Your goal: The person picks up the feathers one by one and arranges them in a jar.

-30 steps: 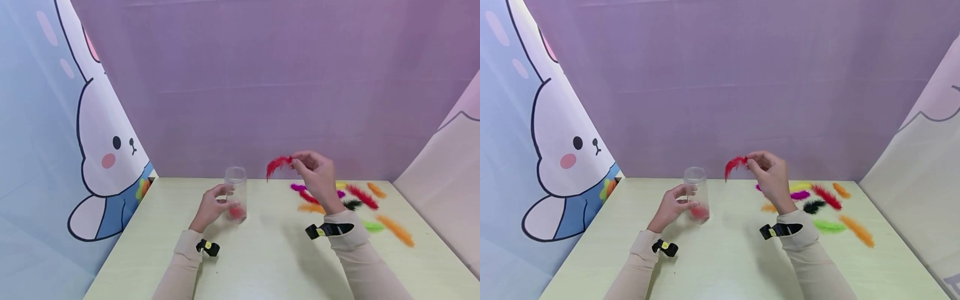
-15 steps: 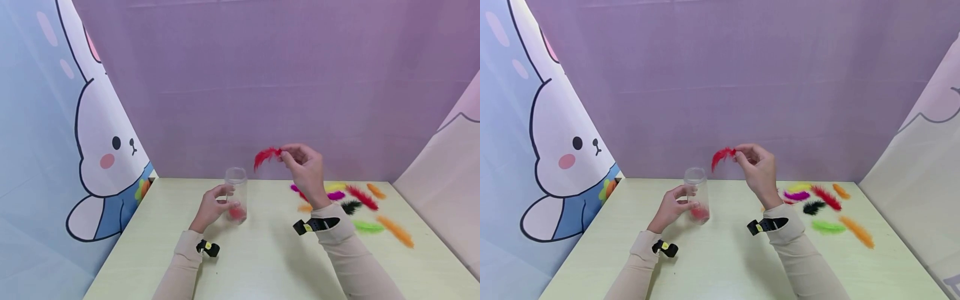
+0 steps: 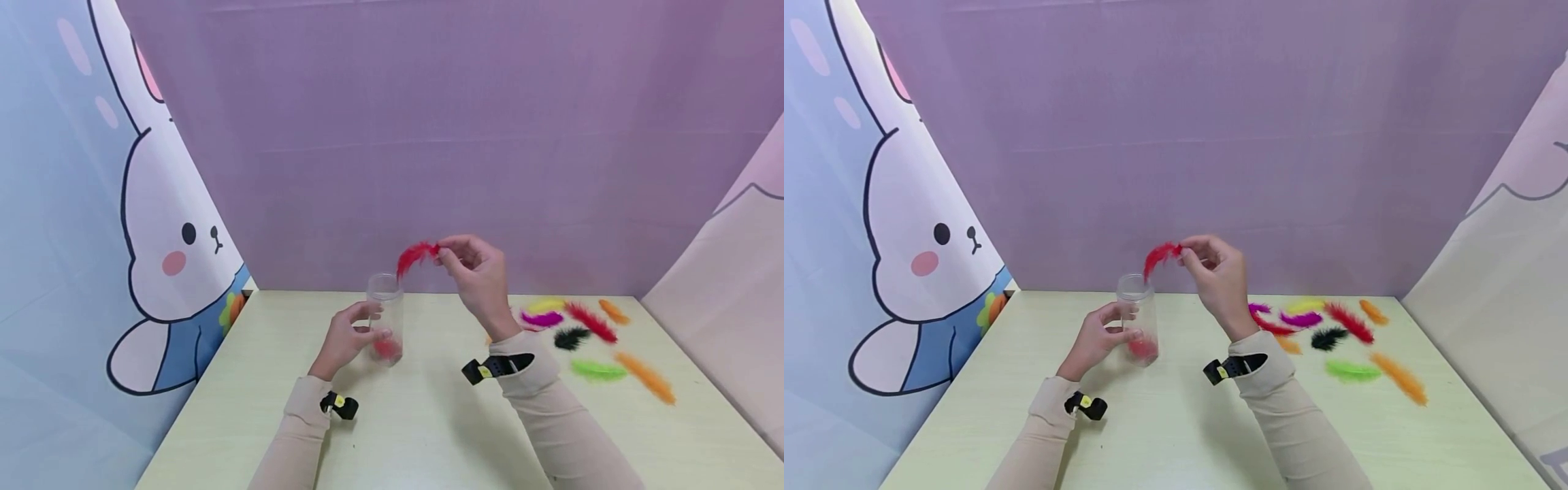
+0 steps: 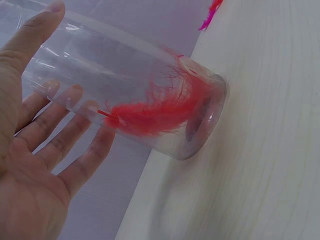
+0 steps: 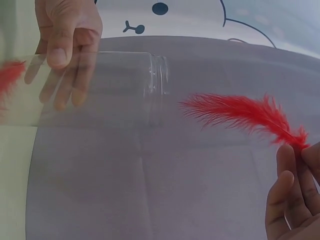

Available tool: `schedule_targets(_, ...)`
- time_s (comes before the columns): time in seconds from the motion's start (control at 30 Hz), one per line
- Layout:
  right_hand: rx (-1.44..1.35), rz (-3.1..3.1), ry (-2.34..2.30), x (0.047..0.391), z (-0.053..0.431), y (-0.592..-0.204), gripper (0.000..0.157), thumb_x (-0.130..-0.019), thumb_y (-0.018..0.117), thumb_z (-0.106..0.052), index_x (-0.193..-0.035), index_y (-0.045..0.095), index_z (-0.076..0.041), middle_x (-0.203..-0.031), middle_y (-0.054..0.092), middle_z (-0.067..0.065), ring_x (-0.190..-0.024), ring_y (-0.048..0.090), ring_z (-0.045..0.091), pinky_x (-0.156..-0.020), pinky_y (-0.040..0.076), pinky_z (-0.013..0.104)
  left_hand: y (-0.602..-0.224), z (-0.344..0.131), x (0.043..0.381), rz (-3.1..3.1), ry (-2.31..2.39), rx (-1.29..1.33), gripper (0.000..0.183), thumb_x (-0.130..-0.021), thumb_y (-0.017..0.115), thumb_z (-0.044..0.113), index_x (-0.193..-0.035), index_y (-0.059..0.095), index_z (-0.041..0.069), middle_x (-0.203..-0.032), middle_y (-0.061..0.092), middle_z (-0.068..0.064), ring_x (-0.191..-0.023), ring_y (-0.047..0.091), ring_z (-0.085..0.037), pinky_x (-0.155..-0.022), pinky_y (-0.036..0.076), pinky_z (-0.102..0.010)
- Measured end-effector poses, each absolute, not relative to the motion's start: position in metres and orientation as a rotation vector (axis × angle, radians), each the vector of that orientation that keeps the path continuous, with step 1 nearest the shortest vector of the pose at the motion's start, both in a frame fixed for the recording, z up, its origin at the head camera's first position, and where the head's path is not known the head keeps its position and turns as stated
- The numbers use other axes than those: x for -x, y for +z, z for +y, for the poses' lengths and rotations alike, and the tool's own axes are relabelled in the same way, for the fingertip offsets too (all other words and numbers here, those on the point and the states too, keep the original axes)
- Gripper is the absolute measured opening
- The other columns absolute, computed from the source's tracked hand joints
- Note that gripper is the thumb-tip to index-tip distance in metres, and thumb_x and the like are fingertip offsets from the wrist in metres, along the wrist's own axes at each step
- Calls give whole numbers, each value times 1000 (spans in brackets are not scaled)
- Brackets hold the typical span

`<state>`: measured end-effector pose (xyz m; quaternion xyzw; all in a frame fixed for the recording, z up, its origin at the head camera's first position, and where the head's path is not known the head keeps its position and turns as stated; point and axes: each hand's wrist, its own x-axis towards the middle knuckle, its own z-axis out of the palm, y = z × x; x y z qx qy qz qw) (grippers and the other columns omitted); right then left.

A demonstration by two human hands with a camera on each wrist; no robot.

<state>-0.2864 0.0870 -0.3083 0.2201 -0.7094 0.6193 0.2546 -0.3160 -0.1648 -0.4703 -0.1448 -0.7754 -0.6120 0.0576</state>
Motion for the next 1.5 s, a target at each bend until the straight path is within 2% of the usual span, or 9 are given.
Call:
schedule_targets(0.17,-598,-1969,1687,287,81,-312,13,-96,72,-11,-105,74,-2,-89,77,10,-78,72,10,-71,58,20,-471,-166,316,-2345,-1870,451,54,-78,91,21,-126,68,12,-130,68,-19,-123,64,-32,-97,60,-41)
schedule_targets(0.37,-603,-2038,1664,286,76,-318,12,-97,70,-12,-106,74,-5,-93,75,18,-78,70,14,-68,57,20,-471,-166,316,-2351,-1856,442,54,-77,91,24,-125,69,14,-126,70,-11,-121,64,-29,-95,61,-37)
schedule_targets(0.5,-597,-2080,1658,286,74,-321,12,-98,70,-14,-106,74,-6,-94,75,16,-78,69,14,-69,57,20,-471,-166,315,-2360,-1847,438,54,-78,91,25,-126,69,15,-128,70,-12,-122,64,-29,-95,61,-36)
schedule_targets(0.63,-586,-2106,1660,286,72,-324,11,-98,70,-13,-106,74,-7,-94,75,16,-81,70,22,-72,58,20,-470,-165,314,-2367,-1842,441,53,-79,90,26,-126,69,16,-131,68,-16,-124,63,-31,-96,61,-37)
schedule_targets(0.8,-579,-2148,1626,287,69,-326,11,-99,68,-12,-107,74,-7,-94,75,14,-81,69,21,-72,58,21,-469,-166,313,-2366,-1844,444,55,-79,90,25,-127,68,14,-131,68,-16,-124,63,-32,-97,60,-39)
schedule_targets(1.03,-572,-2189,1548,289,65,-330,11,-99,67,-10,-106,75,-8,-93,74,12,-84,69,31,-70,57,19,-468,-167,313,-2358,-1861,447,55,-79,90,23,-128,68,12,-132,67,-19,-124,63,-31,-98,60,-41)
schedule_targets(1.17,-569,-2213,1499,291,63,-333,10,-98,67,-9,-105,74,-8,-92,74,11,-81,68,26,-68,56,20,-469,-166,314,-2363,-1851,437,56,-78,91,26,-128,68,13,-128,70,-11,-123,64,-30,-96,61,-37)
schedule_targets(1.27,-575,-2221,1469,294,63,-336,10,-98,67,-8,-105,74,-8,-92,74,10,-80,67,23,-67,57,22,-469,-166,313,-2360,-1858,429,55,-78,91,26,-127,69,14,-128,70,-11,-123,64,-30,-95,61,-36)
schedule_targets(1.5,-590,-2243,1409,298,60,-342,10,-98,66,-7,-104,74,-8,-93,74,10,-78,65,19,-66,57,26,-468,-166,314,-2369,-1856,422,59,-79,91,26,-130,67,9,-125,71,-6,-122,64,-27,-96,61,-37)
